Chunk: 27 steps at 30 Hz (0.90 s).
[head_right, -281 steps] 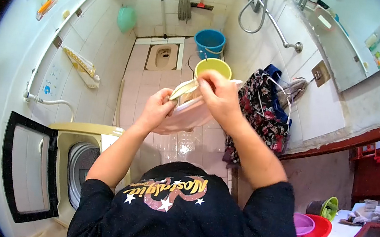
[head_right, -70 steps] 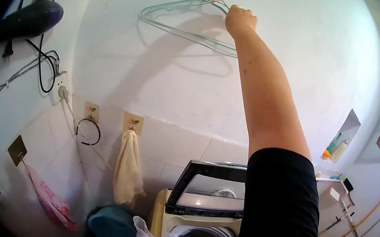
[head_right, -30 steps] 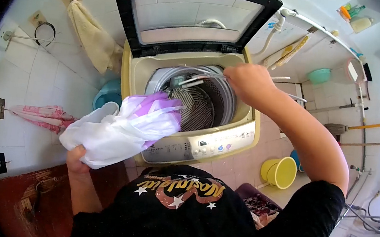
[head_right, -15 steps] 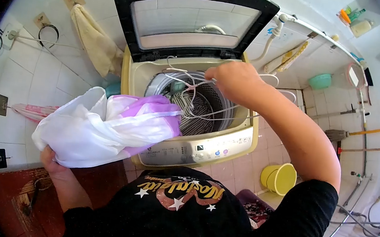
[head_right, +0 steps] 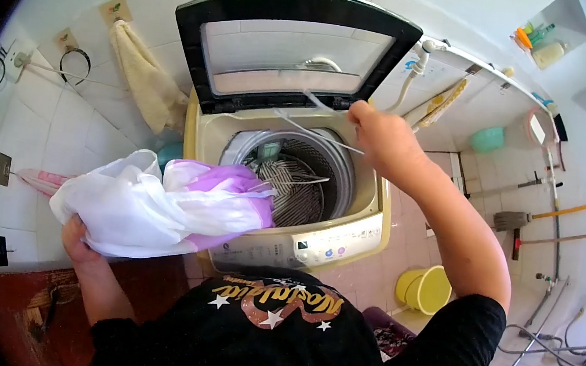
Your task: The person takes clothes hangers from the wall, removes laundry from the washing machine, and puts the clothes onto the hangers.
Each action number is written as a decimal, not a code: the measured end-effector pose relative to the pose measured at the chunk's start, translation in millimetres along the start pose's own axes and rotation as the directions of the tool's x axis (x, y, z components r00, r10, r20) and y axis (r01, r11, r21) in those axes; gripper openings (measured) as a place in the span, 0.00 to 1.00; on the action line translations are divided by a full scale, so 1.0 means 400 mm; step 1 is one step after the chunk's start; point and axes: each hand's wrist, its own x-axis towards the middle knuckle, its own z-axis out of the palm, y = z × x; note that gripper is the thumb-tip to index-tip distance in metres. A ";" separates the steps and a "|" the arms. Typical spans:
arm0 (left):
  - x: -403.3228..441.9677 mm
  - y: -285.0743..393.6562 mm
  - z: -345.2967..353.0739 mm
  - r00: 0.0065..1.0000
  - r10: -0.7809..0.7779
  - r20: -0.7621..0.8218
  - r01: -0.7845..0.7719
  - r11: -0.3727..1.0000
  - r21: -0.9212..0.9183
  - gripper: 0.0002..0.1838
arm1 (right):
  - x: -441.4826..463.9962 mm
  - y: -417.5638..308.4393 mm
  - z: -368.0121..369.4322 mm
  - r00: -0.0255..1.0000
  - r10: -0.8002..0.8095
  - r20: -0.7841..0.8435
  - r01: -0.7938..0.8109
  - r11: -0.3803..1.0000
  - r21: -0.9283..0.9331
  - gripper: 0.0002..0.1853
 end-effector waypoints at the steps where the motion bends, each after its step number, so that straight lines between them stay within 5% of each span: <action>1: 0.001 -0.003 -0.010 0.999 0.034 0.004 -0.034 0.998 0.058 0.29 | -0.007 -0.003 -0.012 0.998 0.058 -0.035 -0.059 0.998 -0.024 0.07; 2: 0.007 0.001 0.005 1.000 0.031 0.008 -0.031 0.998 0.061 0.29 | -0.017 -0.007 -0.024 0.991 0.115 -0.070 -0.118 0.992 -0.046 0.08; 4: 0.040 0.022 0.054 0.999 0.052 0.008 -0.053 0.992 0.112 0.28 | -0.064 0.012 -0.061 0.989 -0.025 -0.148 0.027 1.000 0.011 0.09; 6: 0.072 0.048 0.083 0.998 0.012 -0.061 -0.005 0.994 0.111 0.27 | -0.120 0.030 -0.090 0.979 0.167 -0.118 -0.117 0.930 0.348 0.08; 7: 0.086 0.062 0.100 0.990 -0.030 -0.135 0.044 0.994 0.099 0.27 | -0.161 0.045 -0.095 0.978 0.175 -0.116 -0.123 0.926 0.357 0.08; 9: 0.107 0.095 0.163 0.989 -0.033 -0.141 0.054 0.988 0.145 0.25 | -0.258 0.065 -0.092 0.915 0.338 -0.221 -0.059 0.654 0.754 0.06; 15: 0.238 0.201 0.453 0.992 0.122 -0.018 -0.119 0.985 0.123 0.17 | -0.481 0.045 -0.050 0.775 0.505 -0.380 0.283 0.261 0.923 0.11; 18: 0.284 0.268 0.676 0.981 0.193 0.015 -0.194 0.974 0.119 0.14 | -0.561 0.082 -0.099 0.842 0.370 -0.393 0.323 0.237 0.916 0.14; 19: 0.294 0.290 0.736 0.979 0.199 0.040 -0.202 0.973 0.110 0.14 | -0.572 0.075 -0.106 0.781 0.484 -0.395 0.253 0.332 0.908 0.13; 20: 0.302 0.312 0.795 0.944 0.262 0.199 -0.297 0.938 0.178 0.16 | -0.576 0.084 -0.109 0.763 0.495 -0.416 0.270 0.342 0.900 0.13; 22: 0.254 0.322 0.955 0.842 0.361 0.401 -0.466 0.861 0.205 0.15 | -0.606 0.139 -0.104 0.811 0.558 -0.174 0.193 0.026 0.981 0.12; 23: 0.222 0.307 1.022 0.773 0.405 0.488 -0.559 0.799 0.221 0.15 | -0.599 0.159 -0.086 0.800 0.566 -0.198 0.221 0.028 0.975 0.12; 27: 0.026 0.168 1.294 0.395 0.438 0.807 -0.887 0.411 0.211 0.14 | -0.633 0.228 -0.059 0.850 0.521 -0.081 0.286 -0.327 0.901 0.10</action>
